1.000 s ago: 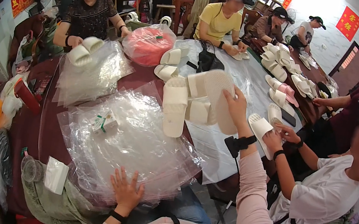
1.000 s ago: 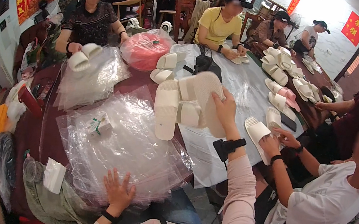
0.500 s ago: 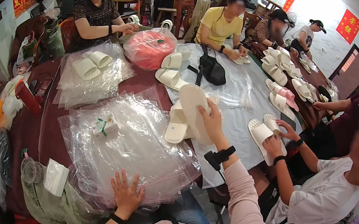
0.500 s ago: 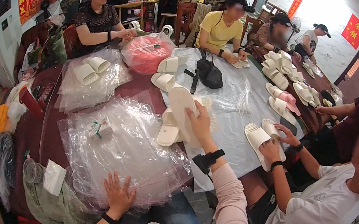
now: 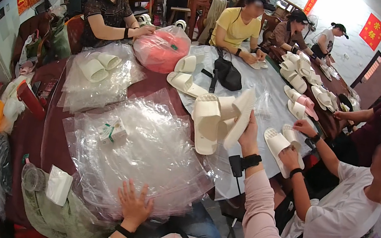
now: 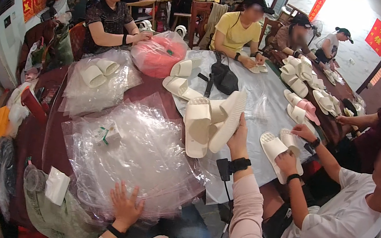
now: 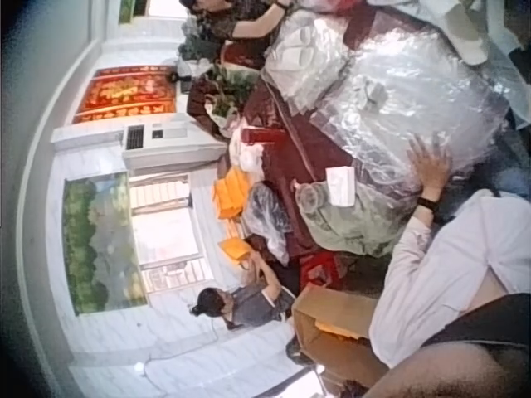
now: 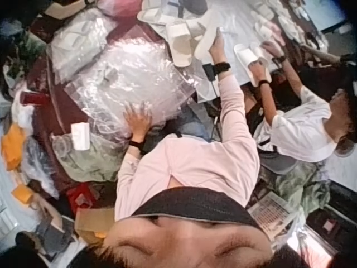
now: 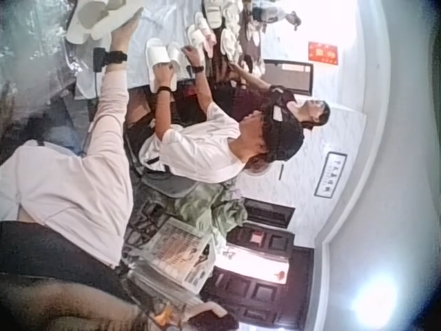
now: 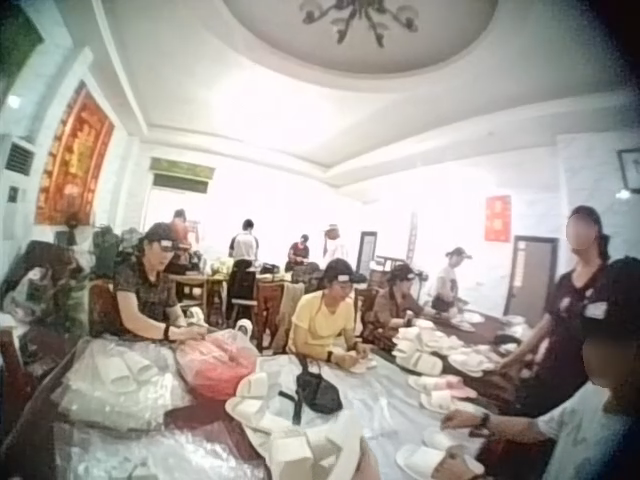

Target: Inspect and pack pairs of white slide sandals into plastic bags at a manufacturing work table.

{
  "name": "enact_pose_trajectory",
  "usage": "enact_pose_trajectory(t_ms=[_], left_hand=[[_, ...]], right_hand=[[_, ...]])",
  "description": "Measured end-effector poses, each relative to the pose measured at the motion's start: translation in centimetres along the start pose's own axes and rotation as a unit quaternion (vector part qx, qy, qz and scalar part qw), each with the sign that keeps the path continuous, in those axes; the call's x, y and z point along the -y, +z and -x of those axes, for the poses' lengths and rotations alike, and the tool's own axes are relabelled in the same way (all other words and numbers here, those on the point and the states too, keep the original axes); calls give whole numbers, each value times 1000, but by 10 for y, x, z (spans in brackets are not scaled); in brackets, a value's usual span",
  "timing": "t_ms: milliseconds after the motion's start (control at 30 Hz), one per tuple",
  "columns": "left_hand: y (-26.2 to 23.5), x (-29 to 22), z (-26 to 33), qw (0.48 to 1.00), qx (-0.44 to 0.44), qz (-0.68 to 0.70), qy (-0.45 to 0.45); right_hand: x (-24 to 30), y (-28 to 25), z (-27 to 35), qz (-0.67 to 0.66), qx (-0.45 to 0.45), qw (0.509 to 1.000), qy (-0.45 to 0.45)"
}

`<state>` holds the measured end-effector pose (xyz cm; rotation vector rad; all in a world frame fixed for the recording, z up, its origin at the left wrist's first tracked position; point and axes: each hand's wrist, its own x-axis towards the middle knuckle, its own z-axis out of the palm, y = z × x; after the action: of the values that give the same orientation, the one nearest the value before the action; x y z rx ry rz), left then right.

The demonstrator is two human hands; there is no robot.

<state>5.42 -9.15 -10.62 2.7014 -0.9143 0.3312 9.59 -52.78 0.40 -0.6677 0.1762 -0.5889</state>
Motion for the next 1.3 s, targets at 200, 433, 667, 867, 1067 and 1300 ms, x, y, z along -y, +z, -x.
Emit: enact_pose_trajectory(t_ms=[200, 433, 667, 867, 1067, 1300], left_hand=[[0, 2, 1, 1000, 1, 4, -4], [2, 1, 1, 1000, 3, -3, -2], [-6, 23, -12, 973, 121, 189, -59], [-45, -17, -33, 941, 86, 326, -29], [-37, -69, -70, 635, 126, 719, -254], [-33, -53, -81, 553, -51, 741, -379]], right_hand=[[25, 32, 14, 3, -14, 997, 78], [18, 34, 27, -25, 94, 988, 116], [20, 45, 41, -154, 176, 959, 162], [-18, 100, 72, -213, 309, 887, 271], [-70, 136, 105, -220, 352, 858, 304], [-94, 92, 100, -177, 255, 896, 318]])
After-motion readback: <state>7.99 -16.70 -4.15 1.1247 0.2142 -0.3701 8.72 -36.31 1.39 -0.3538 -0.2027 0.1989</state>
